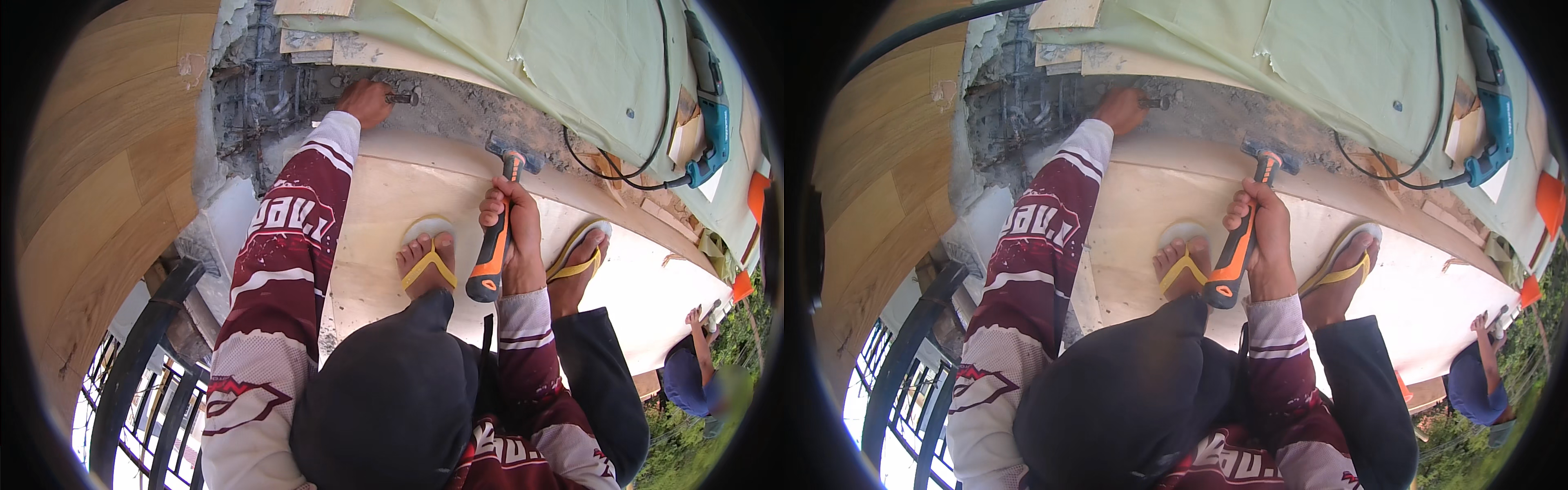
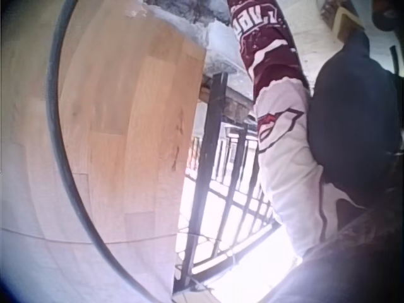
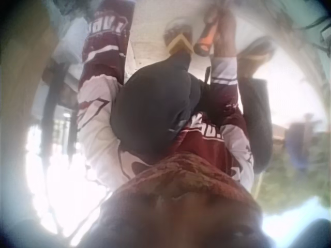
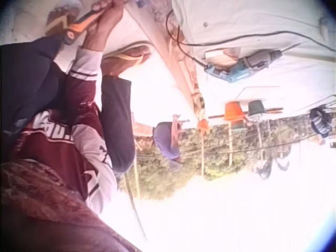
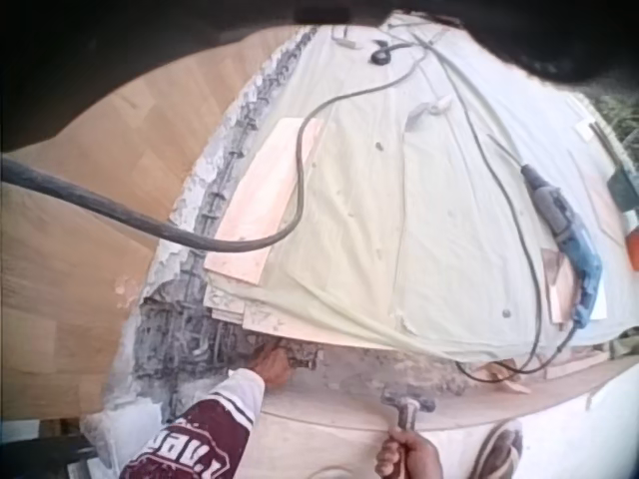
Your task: The person uses a hammer and chisel to chip away at the edge of a tiled floor, likely to remove excess material or adjust the fit of the tiles. The person repeatedly strikes the chisel with the hammer along the tile edge.
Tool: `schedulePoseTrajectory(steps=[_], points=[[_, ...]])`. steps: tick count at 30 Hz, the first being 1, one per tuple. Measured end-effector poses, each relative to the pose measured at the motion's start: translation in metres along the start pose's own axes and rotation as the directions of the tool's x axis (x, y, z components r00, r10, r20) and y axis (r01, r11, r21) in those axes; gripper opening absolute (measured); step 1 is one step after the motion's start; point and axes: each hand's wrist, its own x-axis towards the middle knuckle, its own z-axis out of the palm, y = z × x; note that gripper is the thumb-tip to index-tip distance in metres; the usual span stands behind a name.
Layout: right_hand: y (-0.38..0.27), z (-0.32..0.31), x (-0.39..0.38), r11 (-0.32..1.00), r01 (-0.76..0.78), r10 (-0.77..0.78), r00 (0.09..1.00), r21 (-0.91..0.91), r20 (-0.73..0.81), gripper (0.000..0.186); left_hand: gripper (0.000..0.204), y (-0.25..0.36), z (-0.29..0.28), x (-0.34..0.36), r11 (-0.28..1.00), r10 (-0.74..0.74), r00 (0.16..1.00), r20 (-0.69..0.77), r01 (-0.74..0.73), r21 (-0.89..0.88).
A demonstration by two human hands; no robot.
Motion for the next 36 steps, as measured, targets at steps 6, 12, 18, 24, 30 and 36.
schedulePoseTrajectory(steps=[6, 12, 18, 24, 30, 36], points=[[-0.003, 0.000, 0.000, 1.000, -0.011, 0.011, 1.000, 0.005, -0.004, 0.011, 0.031, 0.027, -0.013, -0.005, 0.997, 0.043, 0.998, 0.050, -0.040, -0.066], [-0.006, -0.001, -0.004, 1.000, 0.024, -0.024, 1.000, -0.020, -0.003, 0.011, 0.031, 0.005, 0.006, -0.004, 0.999, -0.043, 0.998, 0.050, 0.041, 0.033], [-0.007, -0.007, -0.003, 1.000, 0.026, -0.026, 0.999, -0.011, 0.027, 0.012, 0.032, -0.012, -0.015, -0.002, 0.996, 0.087, 0.996, -0.011, -0.087, 0.022], [-0.009, -0.010, 0.002, 0.999, -0.013, 0.012, 0.999, 0.029, 0.041, 0.013, 0.032, 0.013, -0.010, -0.009, 0.988, 0.108, 0.987, 0.115, -0.120, 0.098], [-0.008, -0.007, -0.004, 1.000, 0.016, -0.016, 1.000, -0.007, 0.013, 0.013, 0.034, -0.004, -0.007, 0.005, 0.997, 0.064, 0.998, 0.016, -0.065, 0.043], [-0.007, -0.007, -0.003, 1.000, 0.002, -0.002, 1.000, -0.030, -0.006, 0.013, 0.034, 0.029, -0.014, -0.003, 0.957, 0.290, 0.949, 0.120, -0.289, -0.032]])
